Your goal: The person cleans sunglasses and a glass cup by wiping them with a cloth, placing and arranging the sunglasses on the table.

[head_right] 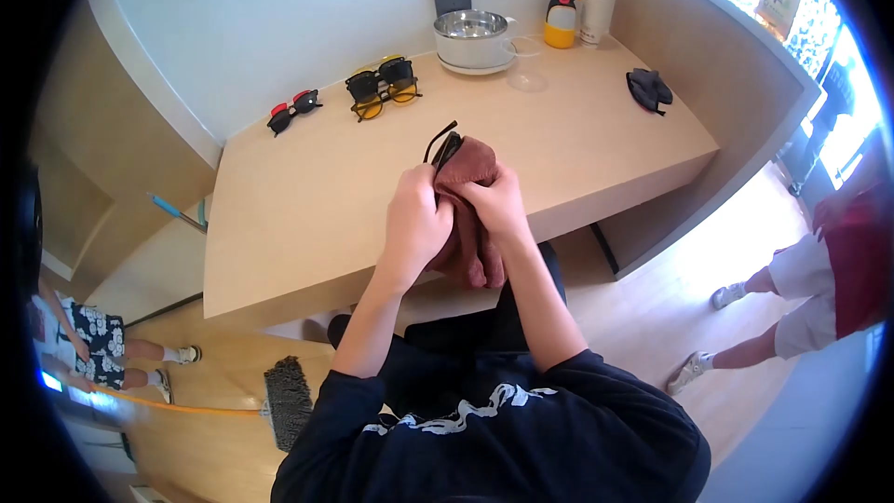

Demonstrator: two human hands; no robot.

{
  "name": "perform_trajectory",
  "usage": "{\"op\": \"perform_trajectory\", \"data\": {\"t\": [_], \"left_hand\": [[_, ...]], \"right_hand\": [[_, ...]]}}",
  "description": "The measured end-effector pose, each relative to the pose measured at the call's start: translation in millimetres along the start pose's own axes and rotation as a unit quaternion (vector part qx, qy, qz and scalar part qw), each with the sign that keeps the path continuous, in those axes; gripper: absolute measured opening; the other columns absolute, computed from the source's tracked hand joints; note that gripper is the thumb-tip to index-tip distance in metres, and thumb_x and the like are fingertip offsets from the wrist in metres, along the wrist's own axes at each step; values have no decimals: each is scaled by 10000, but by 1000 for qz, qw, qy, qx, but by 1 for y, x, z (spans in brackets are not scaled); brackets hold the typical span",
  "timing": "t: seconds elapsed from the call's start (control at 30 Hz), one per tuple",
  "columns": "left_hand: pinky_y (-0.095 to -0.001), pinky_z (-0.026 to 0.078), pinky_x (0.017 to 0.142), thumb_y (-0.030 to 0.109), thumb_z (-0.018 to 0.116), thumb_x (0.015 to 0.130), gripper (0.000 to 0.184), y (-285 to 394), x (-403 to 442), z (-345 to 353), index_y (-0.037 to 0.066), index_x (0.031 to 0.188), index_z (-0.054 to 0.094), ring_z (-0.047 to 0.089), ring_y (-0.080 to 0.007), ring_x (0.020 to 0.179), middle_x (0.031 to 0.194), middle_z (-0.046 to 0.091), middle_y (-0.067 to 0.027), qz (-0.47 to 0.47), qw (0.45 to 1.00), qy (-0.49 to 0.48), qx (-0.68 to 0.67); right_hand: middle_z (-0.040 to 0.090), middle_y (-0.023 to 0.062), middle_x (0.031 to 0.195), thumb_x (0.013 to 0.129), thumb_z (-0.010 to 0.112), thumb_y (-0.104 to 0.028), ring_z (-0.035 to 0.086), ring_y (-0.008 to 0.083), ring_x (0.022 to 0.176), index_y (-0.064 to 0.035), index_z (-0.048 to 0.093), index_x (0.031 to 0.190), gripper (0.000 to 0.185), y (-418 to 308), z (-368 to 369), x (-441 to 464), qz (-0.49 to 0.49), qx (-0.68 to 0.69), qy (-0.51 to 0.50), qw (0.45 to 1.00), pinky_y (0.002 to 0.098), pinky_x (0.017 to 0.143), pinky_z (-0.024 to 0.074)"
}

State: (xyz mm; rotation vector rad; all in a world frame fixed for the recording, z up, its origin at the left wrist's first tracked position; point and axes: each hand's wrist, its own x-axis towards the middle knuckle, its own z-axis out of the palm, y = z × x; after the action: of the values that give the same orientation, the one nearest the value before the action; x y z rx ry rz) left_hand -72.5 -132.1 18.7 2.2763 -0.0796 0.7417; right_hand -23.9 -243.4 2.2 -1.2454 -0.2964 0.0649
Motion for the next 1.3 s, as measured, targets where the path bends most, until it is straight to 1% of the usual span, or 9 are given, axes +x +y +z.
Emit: {"op": "perform_trajectory", "data": {"t": [0.17,0.23,0.37,0.4,0.57,0.9,1.03,1.1,1.3], "left_hand": [[-379,439,671,41,600,681,122,-9,-13,-1,15,779,534,525,-325,796,771,552,-142,17,997,14,-80],[-363,427,654,32,629,665,126,-9,-21,0,19,747,535,517,-298,768,778,558,-126,58,984,81,-147],[-363,422,662,21,618,698,117,-1,-27,-9,-3,744,514,509,-293,753,770,565,-112,121,981,113,-103],[-347,416,735,5,569,723,87,-1,-30,-12,-11,802,534,508,-290,820,851,561,-136,85,986,84,-116],[-390,398,747,58,562,744,118,-9,-32,-10,-8,819,498,460,-330,882,935,491,-171,45,991,73,-100],[-415,377,800,40,573,712,110,12,-47,-15,-19,780,510,464,-336,900,975,500,-167,81,989,76,-99],[-425,373,814,19,582,680,151,8,-43,-23,-23,814,526,457,-345,932,997,491,-170,88,988,119,-31],[-431,368,839,12,587,663,166,1,-43,-23,-27,815,533,454,-348,965,1013,493,-167,97,988,116,20],[-356,384,866,-21,542,704,70,5,-52,-21,-46,770,541,476,-295,999,1045,496,-162,56,988,80,-121]], "right_hand": [[629,81,851,727,574,56,601,143,793,31,601,906,183,-12,-3,-6,0,63,-43,997,277,729,489],[624,91,860,760,541,31,604,163,802,39,589,914,161,-19,4,-5,11,139,4,990,281,752,484],[619,109,860,793,519,-9,605,186,806,48,577,925,155,-13,17,-5,81,298,-7,951,284,744,476],[619,109,860,793,519,-9,605,186,806,48,577,925,155,-12,19,-7,82,298,-8,951,284,744,476],[621,79,841,751,592,-44,587,122,763,37,590,907,176,-12,13,-22,87,120,-90,985,250,693,475],[613,65,772,771,568,-63,577,112,689,24,592,839,112,-21,16,-19,87,209,13,974,237,618,470],[619,67,812,742,603,-52,579,109,727,33,593,897,177,-27,24,-35,98,118,-131,979,235,658,471],[624,67,798,728,598,-31,589,119,738,35,597,876,161,-33,26,-36,76,113,-115,984,237,674,476],[635,143,810,798,454,-39,622,190,747,55,577,845,161,-36,20,-21,73,174,-55,981,294,692,505]]}}
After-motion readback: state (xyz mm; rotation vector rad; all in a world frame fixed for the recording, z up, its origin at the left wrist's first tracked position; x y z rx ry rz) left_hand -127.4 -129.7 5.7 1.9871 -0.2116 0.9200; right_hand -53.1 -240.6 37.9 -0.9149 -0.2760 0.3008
